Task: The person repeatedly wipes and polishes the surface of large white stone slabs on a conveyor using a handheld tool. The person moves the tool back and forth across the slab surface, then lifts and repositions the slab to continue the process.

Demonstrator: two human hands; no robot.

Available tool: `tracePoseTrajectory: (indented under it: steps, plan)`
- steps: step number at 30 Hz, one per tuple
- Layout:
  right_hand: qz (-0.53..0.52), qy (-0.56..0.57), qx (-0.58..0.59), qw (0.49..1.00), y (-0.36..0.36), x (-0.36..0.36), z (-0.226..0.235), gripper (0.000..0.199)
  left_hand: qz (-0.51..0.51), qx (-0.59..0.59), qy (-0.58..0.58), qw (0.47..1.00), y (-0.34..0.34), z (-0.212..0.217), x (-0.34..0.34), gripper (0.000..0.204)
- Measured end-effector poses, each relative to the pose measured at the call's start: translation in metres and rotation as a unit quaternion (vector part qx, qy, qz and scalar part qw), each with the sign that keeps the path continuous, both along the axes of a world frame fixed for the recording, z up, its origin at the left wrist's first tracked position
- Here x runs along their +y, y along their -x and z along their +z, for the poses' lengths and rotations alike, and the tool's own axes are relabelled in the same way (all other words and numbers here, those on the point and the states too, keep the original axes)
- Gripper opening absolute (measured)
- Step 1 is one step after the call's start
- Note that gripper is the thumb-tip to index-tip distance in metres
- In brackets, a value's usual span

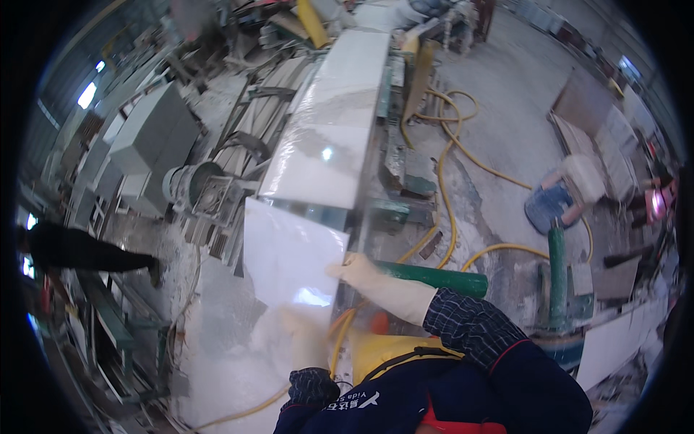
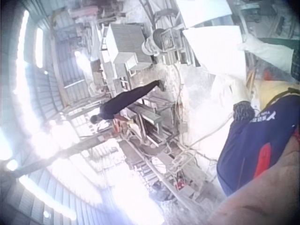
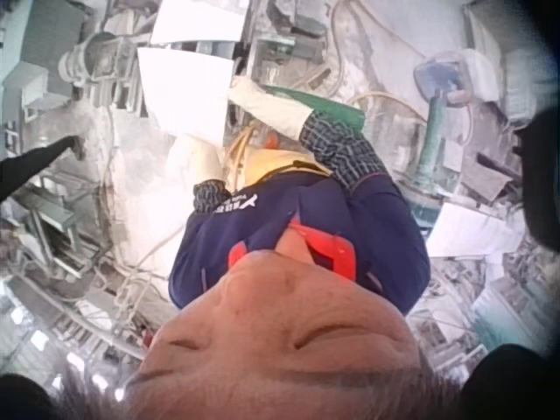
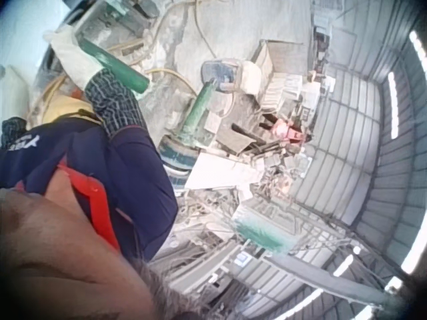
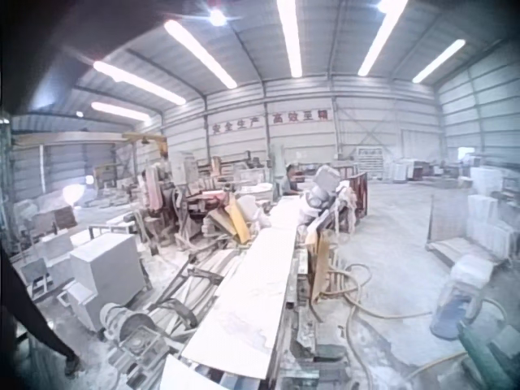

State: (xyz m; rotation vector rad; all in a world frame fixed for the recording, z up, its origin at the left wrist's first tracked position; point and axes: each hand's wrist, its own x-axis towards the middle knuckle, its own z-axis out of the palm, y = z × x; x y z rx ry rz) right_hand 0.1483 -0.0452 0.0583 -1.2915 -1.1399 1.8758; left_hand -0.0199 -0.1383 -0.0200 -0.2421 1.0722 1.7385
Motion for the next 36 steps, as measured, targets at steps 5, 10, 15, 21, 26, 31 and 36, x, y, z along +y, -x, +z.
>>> tracePoseTrajectory:
  steps: [5,10,15,21,26,31,36]
  plan:
    - [0.013,-0.017,-0.062,0.998,-0.06,-0.049,0.043,0.039,-0.003,0.084,0.037,0.996,-0.033,0.024,0.003,0.042]
    - [-0.165,-0.13,0.162,0.964,-0.16,-0.111,0.027,0.05,-0.072,0.223,0.03,0.972,-0.083,0.061,0.01,0.042]
    - [-0.319,0.007,0.172,0.932,-0.256,-0.224,-0.003,0.047,-0.36,0.349,-0.06,0.863,-0.186,0.075,0.042,0.038]
    - [-0.533,-0.04,0.116,0.837,-0.296,-0.384,-0.014,0.039,-0.635,0.361,-0.145,0.668,-0.382,0.071,0.0,0.031]
    - [-0.742,-0.039,0.213,0.634,-0.282,-0.467,-0.006,0.037,-0.766,0.357,-0.156,0.511,-0.51,0.072,-0.083,0.038]
    - [-0.76,-0.142,0.45,0.447,-0.28,-0.511,-0.014,0.036,-0.822,0.4,-0.231,0.333,-0.593,0.057,-0.146,0.046]
    - [-0.833,-0.059,0.287,0.469,-0.296,-0.514,-0.056,0.034,-0.856,0.413,-0.212,0.227,-0.649,0.023,-0.159,0.051]
